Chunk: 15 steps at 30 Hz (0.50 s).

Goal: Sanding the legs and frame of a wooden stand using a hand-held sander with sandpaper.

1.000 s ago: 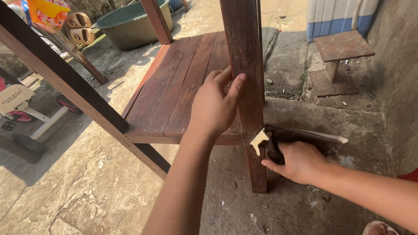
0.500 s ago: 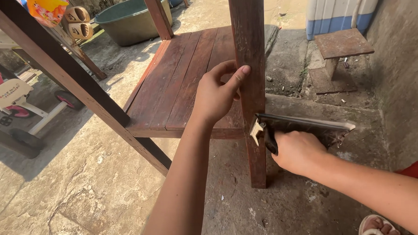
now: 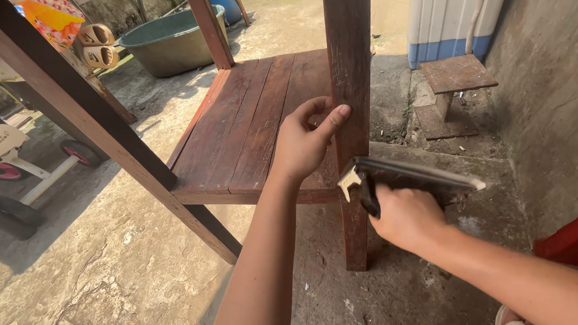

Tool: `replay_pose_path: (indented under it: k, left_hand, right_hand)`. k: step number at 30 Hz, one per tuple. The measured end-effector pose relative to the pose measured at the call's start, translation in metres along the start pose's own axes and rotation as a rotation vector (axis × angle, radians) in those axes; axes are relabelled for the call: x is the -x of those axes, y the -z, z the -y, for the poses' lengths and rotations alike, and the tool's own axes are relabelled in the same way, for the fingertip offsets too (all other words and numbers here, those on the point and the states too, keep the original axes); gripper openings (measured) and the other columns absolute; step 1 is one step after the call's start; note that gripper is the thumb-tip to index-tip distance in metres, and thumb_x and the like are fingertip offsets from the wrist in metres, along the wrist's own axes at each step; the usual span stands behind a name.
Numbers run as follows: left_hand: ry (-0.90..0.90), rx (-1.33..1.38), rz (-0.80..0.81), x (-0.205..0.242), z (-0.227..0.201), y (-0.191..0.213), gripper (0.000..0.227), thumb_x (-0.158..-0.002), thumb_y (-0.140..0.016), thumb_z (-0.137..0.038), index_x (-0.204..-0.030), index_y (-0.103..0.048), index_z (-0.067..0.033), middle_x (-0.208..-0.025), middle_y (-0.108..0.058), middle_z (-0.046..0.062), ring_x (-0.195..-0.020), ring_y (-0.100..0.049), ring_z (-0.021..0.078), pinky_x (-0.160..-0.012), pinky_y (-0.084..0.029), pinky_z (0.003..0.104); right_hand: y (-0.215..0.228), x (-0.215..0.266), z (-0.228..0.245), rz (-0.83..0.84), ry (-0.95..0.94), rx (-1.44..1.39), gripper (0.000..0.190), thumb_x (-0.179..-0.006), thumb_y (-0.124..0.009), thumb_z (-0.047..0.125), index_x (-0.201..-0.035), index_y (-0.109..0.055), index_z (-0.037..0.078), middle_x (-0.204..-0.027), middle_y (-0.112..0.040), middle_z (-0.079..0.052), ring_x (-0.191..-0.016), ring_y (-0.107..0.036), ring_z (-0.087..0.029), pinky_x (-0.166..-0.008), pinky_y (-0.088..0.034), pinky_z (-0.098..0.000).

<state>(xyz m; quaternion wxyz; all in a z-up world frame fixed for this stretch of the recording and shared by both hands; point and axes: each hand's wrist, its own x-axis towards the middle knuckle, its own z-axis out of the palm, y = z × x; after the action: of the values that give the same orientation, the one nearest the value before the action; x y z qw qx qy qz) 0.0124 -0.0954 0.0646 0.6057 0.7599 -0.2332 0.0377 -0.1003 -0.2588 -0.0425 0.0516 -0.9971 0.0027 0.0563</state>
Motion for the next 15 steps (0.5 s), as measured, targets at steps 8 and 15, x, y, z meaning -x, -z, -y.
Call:
replay_pose_path:
  k: [8,15]
  left_hand:
    - [-0.173,0.107,0.151,-0.042,0.024,-0.006,0.078,-0.086,-0.076,-0.057,-0.132,-0.057,0.0024,-0.116,-0.069,0.015,-0.107,-0.065,0.0191,-0.092,-0.054,0.036]
    - [-0.411,0.524,0.495,-0.174,0.06,-0.039,0.058,-0.103,-0.057,-0.046,-0.11,-0.073,0.009,-0.106,-0.079,0.023,-0.096,-0.079,0.0318,-0.089,-0.064,0.044]
  right_hand:
    - [-0.073,-0.023,0.005,-0.08,-0.163,-0.164,0.03,-0.093,-0.068,0.039,-0.097,-0.068,0.009,-0.077,-0.074,-0.02,-0.072,-0.073,-0.04,-0.071,-0.058,-0.052]
    - [-0.076,-0.031,-0.004,-0.346,-0.161,-0.224,0.035,-0.078,-0.075,0.038,-0.09,-0.069,0.006,-0.073,-0.075,-0.018,-0.07,-0.075,-0.036,-0.071,-0.062,-0.0467]
